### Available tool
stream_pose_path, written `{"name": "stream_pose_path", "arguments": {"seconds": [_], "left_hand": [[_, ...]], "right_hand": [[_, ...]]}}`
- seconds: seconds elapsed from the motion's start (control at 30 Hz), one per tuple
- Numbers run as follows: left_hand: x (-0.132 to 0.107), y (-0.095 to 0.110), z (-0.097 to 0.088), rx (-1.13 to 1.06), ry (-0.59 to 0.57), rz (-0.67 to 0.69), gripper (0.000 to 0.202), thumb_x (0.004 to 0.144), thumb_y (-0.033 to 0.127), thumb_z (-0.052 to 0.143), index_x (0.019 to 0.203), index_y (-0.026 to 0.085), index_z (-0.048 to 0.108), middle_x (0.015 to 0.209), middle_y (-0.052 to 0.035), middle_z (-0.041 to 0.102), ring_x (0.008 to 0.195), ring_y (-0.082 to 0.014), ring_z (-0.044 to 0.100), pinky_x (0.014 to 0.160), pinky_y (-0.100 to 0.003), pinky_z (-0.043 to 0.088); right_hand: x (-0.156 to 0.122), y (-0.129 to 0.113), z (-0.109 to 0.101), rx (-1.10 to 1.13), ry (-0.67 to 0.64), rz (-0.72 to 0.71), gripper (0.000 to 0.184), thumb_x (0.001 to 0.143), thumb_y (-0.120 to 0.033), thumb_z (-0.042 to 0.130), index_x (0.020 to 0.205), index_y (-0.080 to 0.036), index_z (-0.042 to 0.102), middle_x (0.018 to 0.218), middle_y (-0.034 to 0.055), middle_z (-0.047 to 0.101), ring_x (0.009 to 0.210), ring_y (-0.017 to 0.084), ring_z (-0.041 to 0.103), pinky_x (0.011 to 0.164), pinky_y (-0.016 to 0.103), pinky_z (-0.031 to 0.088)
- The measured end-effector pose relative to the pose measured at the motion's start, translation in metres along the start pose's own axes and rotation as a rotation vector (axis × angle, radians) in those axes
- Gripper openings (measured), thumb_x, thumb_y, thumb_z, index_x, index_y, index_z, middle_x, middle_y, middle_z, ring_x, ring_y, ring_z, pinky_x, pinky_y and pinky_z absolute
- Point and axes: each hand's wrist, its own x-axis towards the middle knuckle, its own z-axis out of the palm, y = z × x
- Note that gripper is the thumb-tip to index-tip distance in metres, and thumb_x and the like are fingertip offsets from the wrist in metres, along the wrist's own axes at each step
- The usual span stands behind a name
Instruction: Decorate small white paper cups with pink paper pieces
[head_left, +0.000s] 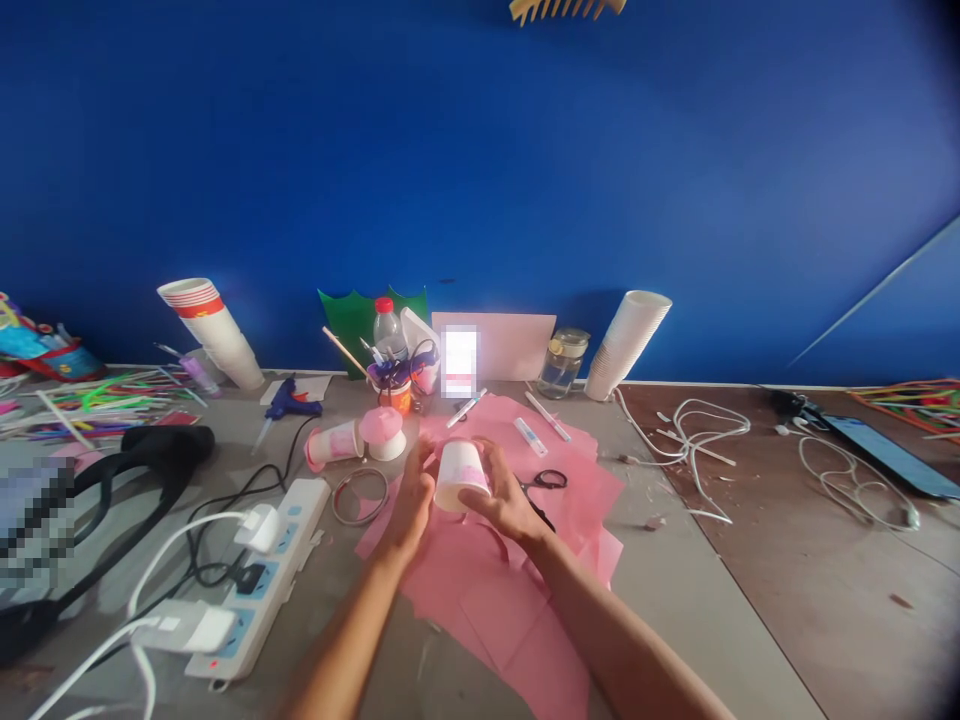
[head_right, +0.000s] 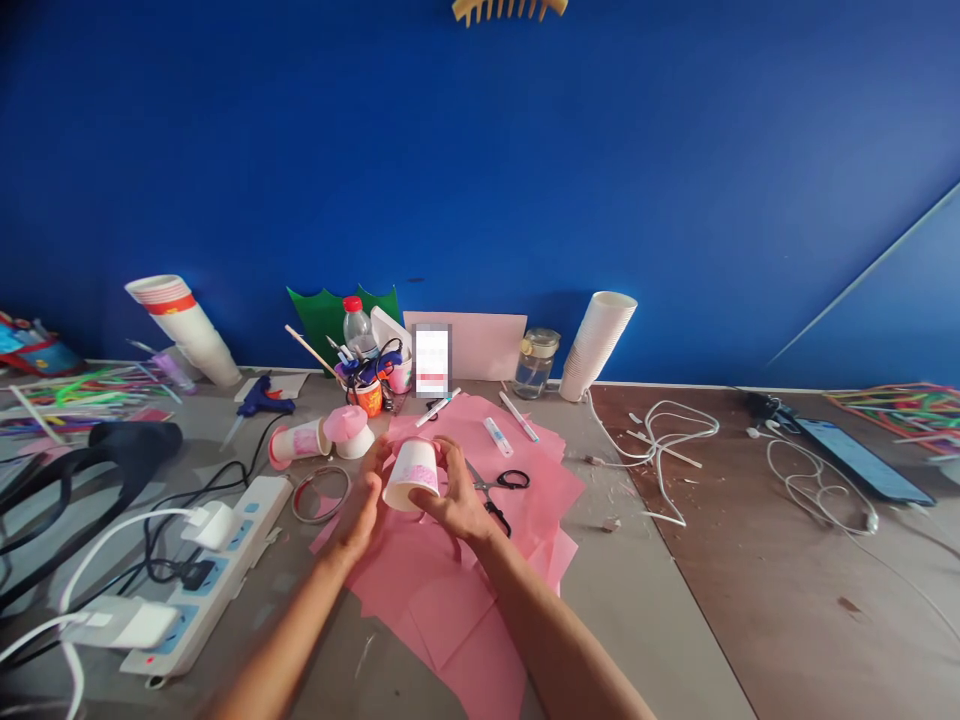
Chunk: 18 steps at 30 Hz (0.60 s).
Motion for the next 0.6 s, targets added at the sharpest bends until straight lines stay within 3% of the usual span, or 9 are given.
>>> {"name": "stream_pose_path", "arguments": {"seconds": [0.13,0.23,0.37,0.6], "left_hand": [[-0.005,0.005,0.004,0.073,-0.138,-0.093,0.091,0.058,0.038,0.083,0.136,0.023,0.04,0.118,-0.0111,0.059,0.111,-0.0306,0.052,0.084,-0.032,0.047],[-0.005,0.006,0.006,0.141,-0.17,-0.084,0.083,0.061,0.029,0.081,0.134,0.024,0.04,0.121,-0.0106,0.056,0.104,-0.027,0.055,0.076,-0.029,0.049],[-0.001,0.004,0.003,0.256,-0.168,-0.012,0.068,0.067,0.028,0.076,0.127,0.021,0.044,0.116,-0.0102,0.056,0.101,-0.0238,0.056,0.079,-0.03,0.048],[0.002,-0.004,-0.003,0.33,-0.078,0.035,0.066,0.064,0.027,0.078,0.122,0.019,0.046,0.118,-0.0112,0.056,0.109,-0.0254,0.054,0.088,-0.033,0.044]], "right_hand": [[0.001,-0.002,-0.001,0.082,-0.053,0.032,0.057,0.07,-0.032,0.066,0.121,-0.019,0.043,0.109,0.0088,0.055,0.111,0.026,0.051,0.089,0.041,0.046],[0.001,-0.002,-0.003,0.073,-0.038,0.043,0.053,0.07,-0.029,0.066,0.117,-0.019,0.044,0.11,0.0085,0.055,0.105,0.024,0.054,0.087,0.04,0.047],[-0.001,-0.005,-0.003,0.069,-0.056,0.066,0.055,0.07,-0.034,0.069,0.116,-0.018,0.044,0.107,0.0089,0.055,0.101,0.024,0.056,0.083,0.039,0.05],[0.0,-0.008,-0.005,0.006,-0.055,0.059,0.058,0.07,-0.037,0.07,0.118,-0.016,0.045,0.11,0.0102,0.056,0.098,0.023,0.056,0.085,0.041,0.049]]}}
